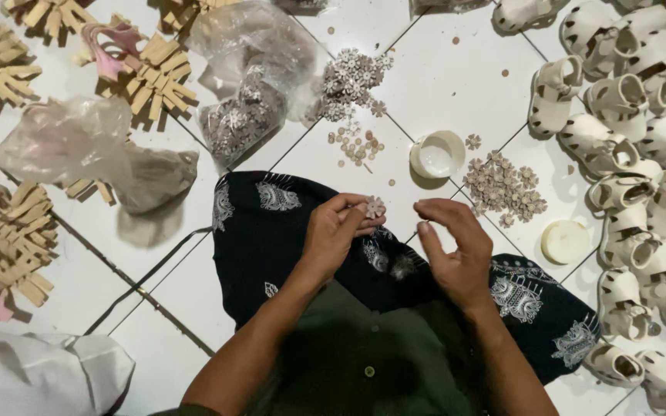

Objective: The person sits on the floor and assembles small flower-shaped wooden pieces by inserting a pin into the center of each piece. They repeatedly pick up a piece, insert a pin, and place the assembled unit on the floor.

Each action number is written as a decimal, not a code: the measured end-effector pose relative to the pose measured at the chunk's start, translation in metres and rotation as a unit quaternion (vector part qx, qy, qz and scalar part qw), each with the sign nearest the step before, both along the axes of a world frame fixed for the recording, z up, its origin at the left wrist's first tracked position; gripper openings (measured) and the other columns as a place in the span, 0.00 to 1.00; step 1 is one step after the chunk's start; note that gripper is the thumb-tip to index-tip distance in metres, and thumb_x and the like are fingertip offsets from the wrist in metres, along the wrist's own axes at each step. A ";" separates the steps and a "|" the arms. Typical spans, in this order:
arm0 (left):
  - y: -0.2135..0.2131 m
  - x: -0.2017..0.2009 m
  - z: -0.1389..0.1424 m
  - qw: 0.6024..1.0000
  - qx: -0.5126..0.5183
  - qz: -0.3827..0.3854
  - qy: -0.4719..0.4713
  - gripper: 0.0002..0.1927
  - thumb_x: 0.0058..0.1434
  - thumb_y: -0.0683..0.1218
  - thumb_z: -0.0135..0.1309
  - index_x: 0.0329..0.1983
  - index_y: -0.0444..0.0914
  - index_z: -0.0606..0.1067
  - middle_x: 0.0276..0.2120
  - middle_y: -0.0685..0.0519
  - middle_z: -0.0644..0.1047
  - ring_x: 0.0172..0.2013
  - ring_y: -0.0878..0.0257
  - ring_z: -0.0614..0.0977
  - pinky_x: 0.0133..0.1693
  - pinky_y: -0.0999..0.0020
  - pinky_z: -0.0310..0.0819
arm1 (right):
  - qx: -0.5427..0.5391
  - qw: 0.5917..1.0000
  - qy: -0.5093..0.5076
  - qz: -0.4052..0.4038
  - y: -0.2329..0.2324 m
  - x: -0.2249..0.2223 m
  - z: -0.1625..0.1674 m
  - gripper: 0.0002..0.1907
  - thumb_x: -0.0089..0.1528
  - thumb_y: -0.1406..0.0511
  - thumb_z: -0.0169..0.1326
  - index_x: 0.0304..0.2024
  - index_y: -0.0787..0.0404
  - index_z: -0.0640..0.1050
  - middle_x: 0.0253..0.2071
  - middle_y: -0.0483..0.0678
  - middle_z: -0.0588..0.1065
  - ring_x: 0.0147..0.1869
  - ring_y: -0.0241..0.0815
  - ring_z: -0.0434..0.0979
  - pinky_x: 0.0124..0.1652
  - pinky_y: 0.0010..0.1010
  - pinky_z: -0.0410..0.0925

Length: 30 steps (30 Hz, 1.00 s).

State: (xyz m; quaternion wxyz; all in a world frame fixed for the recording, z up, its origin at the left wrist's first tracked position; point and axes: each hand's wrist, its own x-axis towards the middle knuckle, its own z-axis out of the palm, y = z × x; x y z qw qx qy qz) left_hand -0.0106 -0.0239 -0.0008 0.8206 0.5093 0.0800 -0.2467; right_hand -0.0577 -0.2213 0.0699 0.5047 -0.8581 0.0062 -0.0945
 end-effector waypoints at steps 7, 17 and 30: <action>-0.011 -0.006 0.020 0.993 0.094 0.006 -0.068 0.12 0.71 0.43 0.49 0.51 0.29 0.76 0.39 0.46 0.84 0.39 0.64 0.85 0.42 0.71 0.82 | -0.181 0.976 -0.115 0.039 0.040 0.000 0.017 0.23 0.58 0.77 0.63 0.55 0.59 0.80 0.46 0.50 0.78 0.47 0.44 0.80 0.44 0.33 0.75; -0.011 -0.005 0.043 0.989 0.123 0.001 -0.086 0.12 0.70 0.43 0.51 0.51 0.30 0.77 0.36 0.45 0.85 0.36 0.67 0.84 0.42 0.72 0.82 | -0.237 0.957 -0.150 0.071 0.036 0.002 0.010 0.26 0.57 0.76 0.64 0.58 0.61 0.79 0.49 0.49 0.77 0.48 0.45 0.78 0.45 0.35 0.73; -0.011 -0.007 0.050 0.980 0.167 -0.008 -0.108 0.12 0.71 0.44 0.50 0.50 0.34 0.78 0.35 0.47 0.86 0.38 0.67 0.85 0.42 0.72 0.82 | -0.240 0.956 -0.152 0.076 0.037 0.001 0.010 0.28 0.56 0.76 0.63 0.59 0.61 0.78 0.48 0.50 0.77 0.48 0.47 0.78 0.45 0.35 0.74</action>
